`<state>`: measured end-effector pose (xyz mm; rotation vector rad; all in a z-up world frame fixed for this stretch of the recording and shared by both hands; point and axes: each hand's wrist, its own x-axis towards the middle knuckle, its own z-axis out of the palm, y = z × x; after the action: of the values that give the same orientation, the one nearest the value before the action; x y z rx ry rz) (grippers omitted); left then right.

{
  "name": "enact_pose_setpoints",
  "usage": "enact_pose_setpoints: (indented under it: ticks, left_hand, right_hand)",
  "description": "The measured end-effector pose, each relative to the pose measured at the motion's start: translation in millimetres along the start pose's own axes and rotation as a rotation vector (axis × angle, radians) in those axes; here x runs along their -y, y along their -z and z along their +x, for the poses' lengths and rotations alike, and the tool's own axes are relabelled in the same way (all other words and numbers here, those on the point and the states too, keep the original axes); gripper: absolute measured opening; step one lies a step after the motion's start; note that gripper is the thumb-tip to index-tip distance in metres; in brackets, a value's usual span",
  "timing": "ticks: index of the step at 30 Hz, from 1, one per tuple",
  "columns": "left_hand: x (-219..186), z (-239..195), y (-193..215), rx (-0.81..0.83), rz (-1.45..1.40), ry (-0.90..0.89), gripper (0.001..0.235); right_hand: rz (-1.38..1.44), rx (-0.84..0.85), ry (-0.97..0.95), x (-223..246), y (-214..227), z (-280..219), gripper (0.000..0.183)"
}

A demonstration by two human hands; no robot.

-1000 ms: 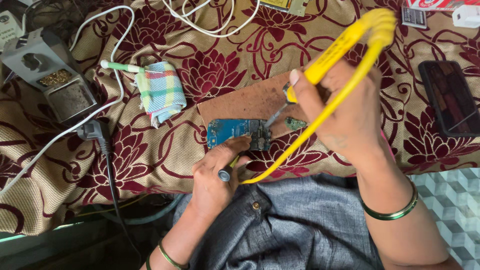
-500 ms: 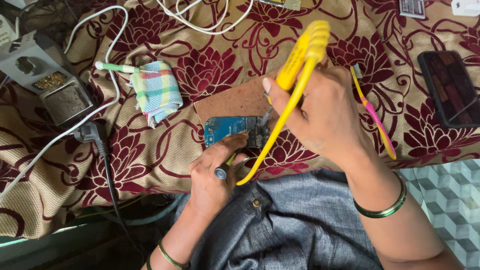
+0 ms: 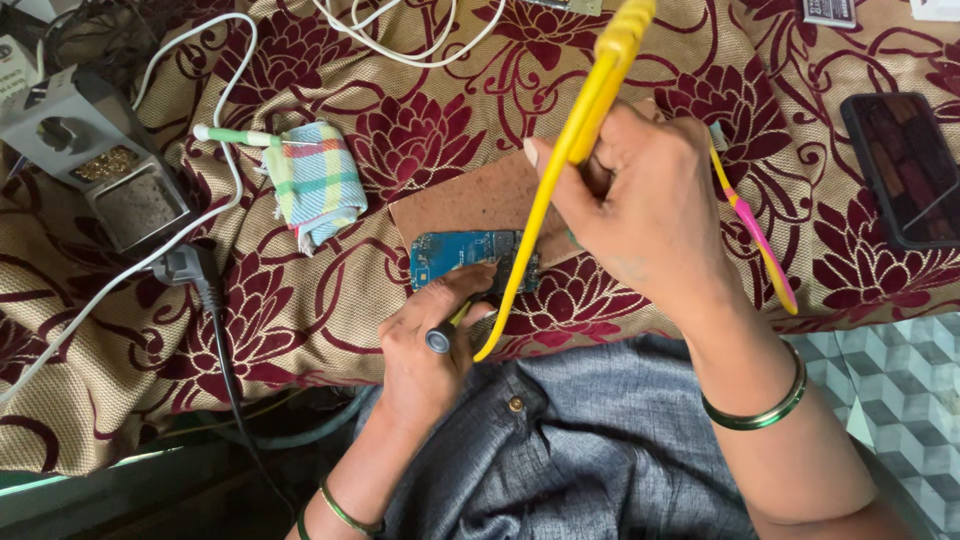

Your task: The person uses a soldering iron and solder wire to reflow or attach components on a small blue circuit board. They hold the board with one hand and apply heat and solder with the other, working on specific points on the board throughout the clip.

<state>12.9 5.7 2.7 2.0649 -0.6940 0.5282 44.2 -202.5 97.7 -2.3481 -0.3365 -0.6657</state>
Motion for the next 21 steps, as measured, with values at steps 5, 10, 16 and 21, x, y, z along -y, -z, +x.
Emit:
enact_pose_setpoints:
  ticks: [5,10,16,21]
  left_hand:
    - [2,0,-1,-0.015,0.016,-0.033,0.019]
    - [5,-1,-3,-0.021,0.014,-0.049,0.025]
    - [5,0,-2,-0.022,0.02,-0.048,0.023]
    - [5,2,-1,-0.02,0.055,-0.103,0.02]
  right_hand:
    - [0.073,0.116,0.124,7,3,-3,0.022]
    - [0.094,0.095,-0.033,10,-3,0,0.018]
    - [-0.004,0.002,-0.005,8,-7,-3,0.025]
    - [0.043,0.167,0.049,6,4,4,0.027]
